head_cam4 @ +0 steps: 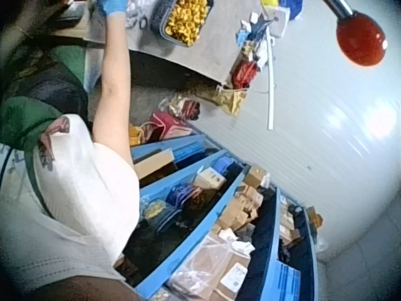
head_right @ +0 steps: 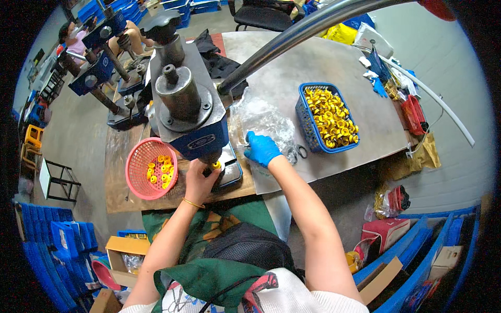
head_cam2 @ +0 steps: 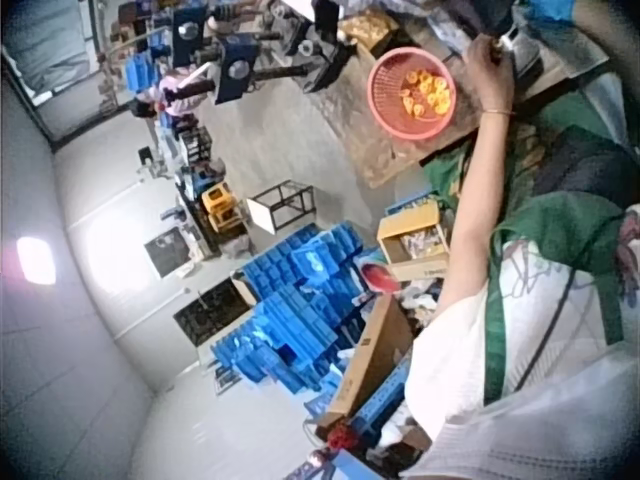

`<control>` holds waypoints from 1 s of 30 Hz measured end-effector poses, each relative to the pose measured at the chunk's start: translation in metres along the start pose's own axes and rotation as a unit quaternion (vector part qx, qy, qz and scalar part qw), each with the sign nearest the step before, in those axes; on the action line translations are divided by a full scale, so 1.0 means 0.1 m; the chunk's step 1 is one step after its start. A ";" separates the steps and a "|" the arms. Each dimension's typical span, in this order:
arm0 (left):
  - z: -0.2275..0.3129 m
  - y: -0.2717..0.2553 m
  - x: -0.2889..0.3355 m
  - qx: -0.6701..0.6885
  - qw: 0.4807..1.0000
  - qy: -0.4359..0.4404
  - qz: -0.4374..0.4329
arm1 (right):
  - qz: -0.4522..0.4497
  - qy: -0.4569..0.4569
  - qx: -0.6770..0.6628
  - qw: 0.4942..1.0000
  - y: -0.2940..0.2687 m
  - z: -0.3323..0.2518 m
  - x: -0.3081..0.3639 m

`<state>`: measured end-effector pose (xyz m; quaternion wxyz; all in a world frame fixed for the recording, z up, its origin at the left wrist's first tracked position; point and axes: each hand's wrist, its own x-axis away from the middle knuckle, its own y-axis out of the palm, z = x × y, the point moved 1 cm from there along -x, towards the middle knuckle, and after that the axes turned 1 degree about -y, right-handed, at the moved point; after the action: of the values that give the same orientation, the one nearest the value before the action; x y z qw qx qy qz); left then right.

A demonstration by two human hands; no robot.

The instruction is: Operates a manual arbor press to assemble yellow plastic components on a fabrication floor.

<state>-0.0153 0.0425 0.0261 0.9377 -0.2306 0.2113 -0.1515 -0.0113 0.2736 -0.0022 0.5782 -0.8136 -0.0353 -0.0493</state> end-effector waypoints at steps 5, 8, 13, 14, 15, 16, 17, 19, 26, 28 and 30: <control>-0.02 0.01 0.00 0.022 1.000 -0.015 -0.008 | 0.104 0.005 -0.208 0.973 -0.09 0.18 0.11; -0.02 -0.03 0.01 0.041 0.998 -0.035 -0.012 | 0.164 0.026 -0.213 0.963 -0.31 0.08 0.23; -0.03 -0.04 0.01 0.031 0.999 -0.027 -0.010 | 0.240 0.011 -0.247 0.939 -0.58 -0.32 0.43; -0.02 -0.05 0.01 0.018 1.000 -0.012 -0.006 | 0.225 -0.005 -0.277 0.934 -0.62 -0.44 0.45; -0.03 -0.06 0.02 0.017 1.000 -0.013 -0.005 | 0.223 -0.006 -0.277 0.934 -0.63 -0.54 0.48; -0.04 -0.06 0.03 0.034 0.999 -0.039 0.014 | 0.189 -0.058 -0.261 0.945 -0.63 -0.64 0.51; -0.05 -0.08 0.05 0.051 0.996 -0.064 0.033 | 0.154 -0.110 -0.243 0.951 -0.62 -0.73 0.52; -0.04 -0.13 0.08 0.060 0.995 -0.074 0.037 | 0.120 -0.140 -0.228 0.956 -0.55 -0.83 0.49; -0.12 -0.26 0.29 0.115 0.982 -0.147 0.029 | 0.077 -0.159 -0.092 0.980 -0.39 -0.92 0.36; -0.13 -0.26 0.32 0.126 0.978 -0.167 0.020 | 0.093 -0.183 -0.090 0.975 -0.36 -0.98 0.31; -0.12 -0.23 0.32 0.134 0.976 -0.174 0.012 | 0.131 -0.194 -0.091 0.968 -0.25 -0.97 0.24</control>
<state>0.0028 0.0059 0.0179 0.9842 -0.1228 0.0258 -0.1247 0.0059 0.1902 0.0563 0.4854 -0.8543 -0.0349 0.1824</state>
